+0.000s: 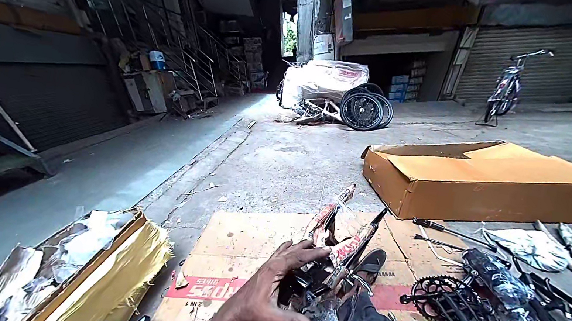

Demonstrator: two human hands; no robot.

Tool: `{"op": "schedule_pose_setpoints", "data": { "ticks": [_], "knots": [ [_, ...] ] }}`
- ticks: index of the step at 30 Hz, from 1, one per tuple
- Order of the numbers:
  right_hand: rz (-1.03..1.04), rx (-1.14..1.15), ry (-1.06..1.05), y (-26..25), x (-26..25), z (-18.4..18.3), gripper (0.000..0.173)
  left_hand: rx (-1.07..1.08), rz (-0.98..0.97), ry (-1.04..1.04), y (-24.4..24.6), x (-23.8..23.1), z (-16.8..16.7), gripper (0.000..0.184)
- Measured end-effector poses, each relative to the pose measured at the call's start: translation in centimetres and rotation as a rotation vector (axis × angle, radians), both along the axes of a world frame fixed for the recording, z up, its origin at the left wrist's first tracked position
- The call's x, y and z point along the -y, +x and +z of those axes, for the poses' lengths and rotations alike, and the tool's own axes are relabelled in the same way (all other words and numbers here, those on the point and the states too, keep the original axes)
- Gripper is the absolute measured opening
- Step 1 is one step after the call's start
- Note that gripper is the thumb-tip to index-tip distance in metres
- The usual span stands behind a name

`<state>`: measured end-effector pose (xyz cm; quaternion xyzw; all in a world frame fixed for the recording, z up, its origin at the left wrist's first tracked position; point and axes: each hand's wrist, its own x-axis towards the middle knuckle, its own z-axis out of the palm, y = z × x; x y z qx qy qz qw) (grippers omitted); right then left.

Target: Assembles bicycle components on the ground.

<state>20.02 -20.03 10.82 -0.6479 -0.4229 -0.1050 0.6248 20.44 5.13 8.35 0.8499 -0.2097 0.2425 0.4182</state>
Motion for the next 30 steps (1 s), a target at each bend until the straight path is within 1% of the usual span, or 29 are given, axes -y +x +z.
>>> {"op": "schedule_pose_setpoints", "data": {
  "ticks": [2, 3, 4, 6, 7, 8, 9, 11, 12, 15, 17, 18, 19, 21, 23, 27, 28, 30],
  "knots": [
    [0.041, -0.204, -0.001, 1.3, -1.3, 0.9, 0.017, -0.063, -0.017, 0.161, 0.1, 0.0, 0.7, 0.106],
    [0.088, -0.321, 0.036, 2.2, -2.3, 1.0, 0.016, -0.079, -0.006, 0.228, 0.1, 0.1, 0.8, 0.102],
    [0.140, -0.457, 0.104, 3.0, -3.3, 0.9, 0.017, -0.086, 0.016, 0.280, 0.1, 0.4, 0.9, 0.094],
    [0.231, -0.707, 0.243, 4.0, -4.8, 0.8, 0.019, -0.071, 0.105, 0.359, 0.1, 0.9, 0.6, 0.061],
    [0.256, -0.781, 0.289, 4.4, -5.3, 0.8, 0.018, -0.055, 0.156, 0.370, 0.2, 1.2, 0.5, 0.047],
    [0.281, -0.814, 0.309, 4.8, -5.6, 0.9, 0.017, -0.037, 0.198, 0.380, 0.4, 1.3, 0.5, 0.038],
    [0.307, -0.830, 0.314, 5.1, -5.8, 0.8, 0.018, -0.013, 0.227, 0.387, 0.7, 1.3, 0.5, 0.037],
    [0.319, -0.839, 0.275, 5.6, -5.6, 0.2, 0.027, 0.000, 0.243, 0.371, 1.4, 0.9, 0.5, 0.042],
    [0.294, -0.851, 0.242, 5.9, -5.3, -0.6, 0.031, -0.018, 0.245, 0.364, 1.7, 0.6, 0.5, 0.044],
    [0.232, -0.934, 0.044, 6.0, -3.7, -5.1, 0.046, -0.057, 0.272, 0.367, 2.0, 0.3, 0.2, 0.042],
    [0.291, -1.068, -0.086, 5.6, -2.7, -8.5, 0.054, -0.052, 0.295, 0.374, 2.1, 0.4, 0.0, 0.040],
    [0.328, -1.121, -0.130, 5.3, -2.3, -9.7, 0.053, -0.050, 0.303, 0.380, 2.1, 0.5, 0.0, 0.040],
    [0.352, -1.124, -0.169, 5.0, -2.2, -10.5, 0.049, -0.047, 0.312, 0.394, 2.1, 0.6, -0.1, 0.040],
    [0.375, -0.968, -0.223, 4.9, -2.3, -10.8, 0.046, -0.032, 0.310, 0.425, 2.2, 0.8, -0.1, 0.042],
    [0.350, -0.781, -0.157, 5.2, -3.2, -9.9, 0.044, -0.014, 0.301, 0.442, 2.2, 0.8, -0.2, 0.043],
    [0.118, -0.596, -0.071, 5.8, -5.8, -7.5, 0.044, 0.013, 0.278, 0.430, 2.2, 0.8, -0.3, 0.045],
    [0.066, -0.572, -0.034, 5.8, -6.5, -7.4, 0.045, 0.012, 0.275, 0.426, 2.1, 0.7, -0.2, 0.045],
    [0.027, -0.546, 0.050, 5.8, -7.3, -7.8, 0.044, -0.012, 0.264, 0.386, 2.2, 0.5, -0.1, 0.043]
  ]
}}
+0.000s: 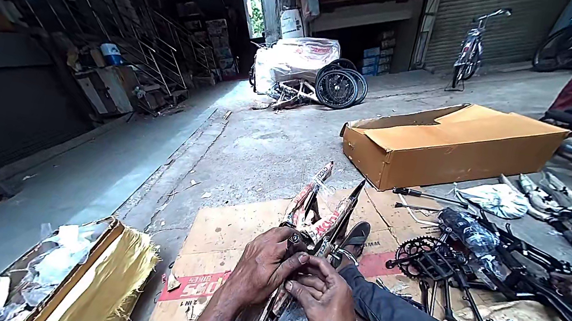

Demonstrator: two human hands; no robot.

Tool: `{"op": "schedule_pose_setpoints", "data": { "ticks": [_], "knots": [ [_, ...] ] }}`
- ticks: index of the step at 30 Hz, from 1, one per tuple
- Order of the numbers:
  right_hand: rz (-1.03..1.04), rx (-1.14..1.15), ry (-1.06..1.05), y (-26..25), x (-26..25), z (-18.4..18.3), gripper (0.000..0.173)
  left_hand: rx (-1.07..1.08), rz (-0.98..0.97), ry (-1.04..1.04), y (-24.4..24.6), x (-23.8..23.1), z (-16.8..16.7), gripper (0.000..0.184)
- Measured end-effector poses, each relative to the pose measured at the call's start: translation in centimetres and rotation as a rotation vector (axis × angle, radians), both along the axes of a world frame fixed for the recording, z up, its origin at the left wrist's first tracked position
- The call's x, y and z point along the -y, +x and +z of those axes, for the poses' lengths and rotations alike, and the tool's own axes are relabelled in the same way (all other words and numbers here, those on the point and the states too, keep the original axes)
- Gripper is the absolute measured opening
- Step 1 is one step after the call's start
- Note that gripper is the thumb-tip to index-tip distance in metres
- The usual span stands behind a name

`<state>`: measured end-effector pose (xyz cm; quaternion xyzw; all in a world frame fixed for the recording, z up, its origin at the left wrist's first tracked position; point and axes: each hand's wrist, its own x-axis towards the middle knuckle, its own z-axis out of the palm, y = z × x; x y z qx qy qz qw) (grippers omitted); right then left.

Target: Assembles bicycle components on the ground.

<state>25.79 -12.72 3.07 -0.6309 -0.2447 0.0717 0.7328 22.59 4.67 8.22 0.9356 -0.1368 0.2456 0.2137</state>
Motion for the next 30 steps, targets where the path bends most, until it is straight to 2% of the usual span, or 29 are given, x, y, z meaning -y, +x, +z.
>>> {"op": "schedule_pose_setpoints", "data": {
  "ticks": [4, 9, 12, 14, 17, 20, 23, 26, 30],
  "knots": [
    [-0.047, 0.016, 0.074, 0.3, -0.6, -0.6, 0.041, -0.095, -0.079, -0.190, 0.1, -0.6, 0.5, 0.037],
    [0.005, -0.021, 0.053, 0.4, -0.3, -0.3, 0.036, -0.310, -0.174, -0.235, 1.3, -1.6, 2.4, 0.035],
    [0.023, -0.133, 0.054, 0.7, -0.6, -0.3, 0.035, -0.396, -0.203, -0.295, 2.7, -2.0, 2.7, 0.036],
    [0.042, -0.191, 0.093, 0.8, -0.7, -0.2, 0.036, -0.383, -0.210, -0.354, 2.9, -2.2, 2.1, 0.037],
    [0.053, -0.056, 0.122, 0.9, -0.9, -0.4, 0.038, -0.373, -0.240, -0.435, 2.7, -2.5, 1.7, 0.035],
    [0.062, -0.002, 0.073, 1.0, -0.7, -0.3, 0.037, -0.363, -0.256, -0.416, 2.5, -2.7, 1.5, 0.037],
    [0.128, -0.126, 0.006, 1.0, -0.6, 0.5, 0.030, -0.342, -0.237, -0.378, 2.5, -2.8, 1.5, 0.039],
    [0.158, -0.234, 0.056, 1.1, -0.5, 0.6, 0.034, -0.331, -0.209, -0.398, 2.3, -2.5, 1.5, 0.035],
    [0.077, 0.134, 0.039, 1.3, -0.8, -0.1, 0.037, -0.332, -0.197, -0.443, 2.1, -2.7, 1.4, 0.035]
  ]
}}
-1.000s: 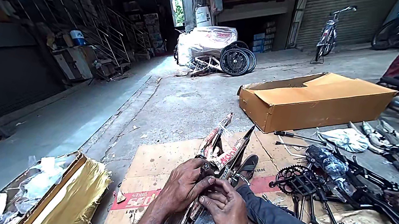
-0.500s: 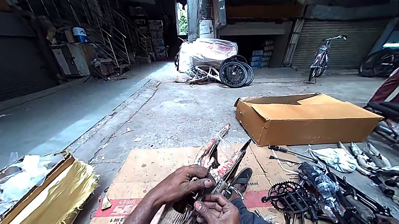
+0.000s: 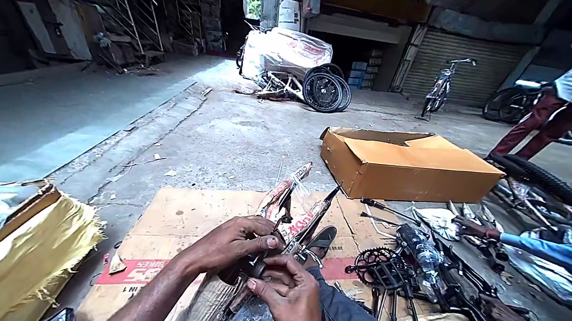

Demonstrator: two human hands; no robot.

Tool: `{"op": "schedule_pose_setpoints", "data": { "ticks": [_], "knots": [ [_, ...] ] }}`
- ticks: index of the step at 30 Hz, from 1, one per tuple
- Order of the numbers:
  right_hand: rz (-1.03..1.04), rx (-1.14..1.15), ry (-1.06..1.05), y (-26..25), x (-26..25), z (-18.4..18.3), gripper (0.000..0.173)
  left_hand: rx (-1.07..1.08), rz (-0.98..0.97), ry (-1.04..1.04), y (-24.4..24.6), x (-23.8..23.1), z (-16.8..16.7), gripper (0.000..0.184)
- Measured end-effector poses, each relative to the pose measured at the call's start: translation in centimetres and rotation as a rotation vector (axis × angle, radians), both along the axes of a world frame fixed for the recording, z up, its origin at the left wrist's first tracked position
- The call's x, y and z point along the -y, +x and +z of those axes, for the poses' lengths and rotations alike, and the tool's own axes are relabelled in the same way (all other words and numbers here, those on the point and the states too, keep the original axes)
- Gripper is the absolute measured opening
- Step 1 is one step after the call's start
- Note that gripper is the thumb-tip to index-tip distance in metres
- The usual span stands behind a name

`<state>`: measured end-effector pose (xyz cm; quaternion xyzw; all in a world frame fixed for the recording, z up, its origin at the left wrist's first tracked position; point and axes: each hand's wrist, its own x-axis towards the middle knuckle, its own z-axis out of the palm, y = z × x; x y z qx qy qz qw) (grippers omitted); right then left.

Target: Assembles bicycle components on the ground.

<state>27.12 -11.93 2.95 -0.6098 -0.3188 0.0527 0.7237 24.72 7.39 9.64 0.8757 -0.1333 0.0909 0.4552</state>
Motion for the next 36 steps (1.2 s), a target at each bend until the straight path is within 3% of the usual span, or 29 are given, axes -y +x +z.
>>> {"op": "schedule_pose_setpoints", "data": {
  "ticks": [3, 5, 7, 10, 14, 21, 25, 27, 30, 32, 36],
  "knots": [
    [-0.188, 0.536, -0.110, 0.8, 0.0, -1.1, 0.021, -0.005, 0.003, 0.019, 0.2, 0.1, 0.1, 0.037],
    [-0.231, 0.663, -0.131, 1.0, -0.1, -1.4, 0.018, 0.005, 0.007, 0.032, 0.0, 0.1, 0.2, 0.037],
    [-0.196, 0.521, -0.073, 0.8, -0.4, -1.7, 0.027, 0.013, 0.015, 0.034, -0.1, 0.1, 0.4, 0.037],
    [-0.131, 0.078, -0.041, -0.4, -0.8, -1.0, 0.048, 0.009, 0.022, 0.030, -0.3, 0.3, 0.6, 0.034],
    [-0.051, -0.106, 0.003, -1.2, -0.4, 0.2, 0.042, -0.018, 0.020, 0.029, 0.0, 0.0, 0.7, 0.033],
    [-0.080, -0.096, -0.057, -1.1, -0.6, 0.5, 0.029, 0.007, 0.012, 0.019, 0.1, -0.1, 0.5, 0.032],
    [-0.096, -0.076, -0.008, -1.4, -0.8, 0.1, 0.035, 0.011, 0.029, 0.017, -0.3, 0.2, 0.6, 0.030],
    [-0.119, 0.100, 0.018, -1.2, -0.9, -0.6, 0.039, 0.004, 0.020, 0.008, -0.1, -0.1, 0.5, 0.031],
    [-0.224, 0.500, -0.019, 0.0, -1.1, -2.0, 0.032, -0.003, 0.021, 0.013, 0.0, -0.4, 0.3, 0.032],
    [-0.257, 0.578, -0.022, 0.3, -1.2, -2.2, 0.033, -0.020, 0.026, 0.005, -0.1, -0.5, 0.4, 0.032],
    [-0.160, 0.170, -0.048, -1.0, -0.7, -0.8, 0.050, -0.034, 0.032, -0.013, -0.1, -0.5, 0.4, 0.032]
  ]
}}
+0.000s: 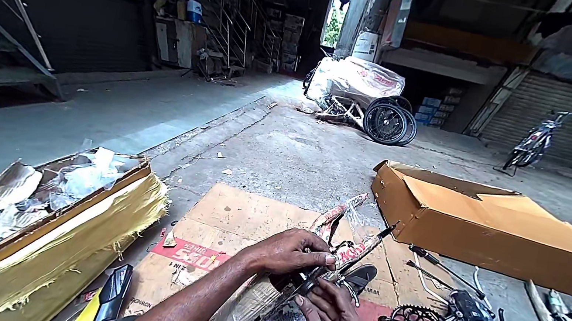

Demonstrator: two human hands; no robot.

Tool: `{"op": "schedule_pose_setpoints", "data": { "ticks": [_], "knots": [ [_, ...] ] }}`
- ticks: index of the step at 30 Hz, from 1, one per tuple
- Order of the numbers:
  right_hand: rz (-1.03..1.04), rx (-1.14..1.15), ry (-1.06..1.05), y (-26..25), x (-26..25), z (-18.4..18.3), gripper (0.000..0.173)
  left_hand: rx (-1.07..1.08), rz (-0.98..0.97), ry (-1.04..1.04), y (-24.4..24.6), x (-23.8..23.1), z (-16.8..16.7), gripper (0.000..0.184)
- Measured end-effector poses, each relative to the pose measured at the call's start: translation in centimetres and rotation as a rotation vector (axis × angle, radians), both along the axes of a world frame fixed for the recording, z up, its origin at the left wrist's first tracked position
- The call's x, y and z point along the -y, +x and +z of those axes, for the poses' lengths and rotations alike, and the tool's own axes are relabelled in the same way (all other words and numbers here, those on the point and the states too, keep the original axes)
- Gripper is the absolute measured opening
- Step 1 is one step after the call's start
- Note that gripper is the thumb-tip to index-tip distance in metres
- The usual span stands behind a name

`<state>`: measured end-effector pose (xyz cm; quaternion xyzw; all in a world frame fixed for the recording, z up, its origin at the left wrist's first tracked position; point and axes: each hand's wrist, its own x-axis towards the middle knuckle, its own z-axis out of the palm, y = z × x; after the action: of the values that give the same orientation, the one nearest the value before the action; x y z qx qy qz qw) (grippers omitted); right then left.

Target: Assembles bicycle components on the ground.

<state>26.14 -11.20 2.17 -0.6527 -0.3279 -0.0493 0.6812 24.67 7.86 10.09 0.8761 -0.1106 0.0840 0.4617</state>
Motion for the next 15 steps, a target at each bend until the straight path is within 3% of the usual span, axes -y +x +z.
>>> {"op": "schedule_pose_setpoints", "data": {
  "ticks": [5, 10, 15],
  "knots": [
    [0.122, -0.325, -0.025, -0.4, 0.6, 2.0, 0.042, 0.035, -0.006, 0.029, 0.0, 0.2, -0.1, 0.033],
    [0.045, -0.032, -0.029, 0.2, 0.1, 1.0, 0.039, 0.025, -0.012, 0.027, -0.1, 0.2, 0.0, 0.033],
    [0.073, -0.187, 0.028, 0.0, -0.1, 1.2, 0.036, 0.019, -0.008, 0.019, 0.0, 0.2, 0.0, 0.034]
  ]
}}
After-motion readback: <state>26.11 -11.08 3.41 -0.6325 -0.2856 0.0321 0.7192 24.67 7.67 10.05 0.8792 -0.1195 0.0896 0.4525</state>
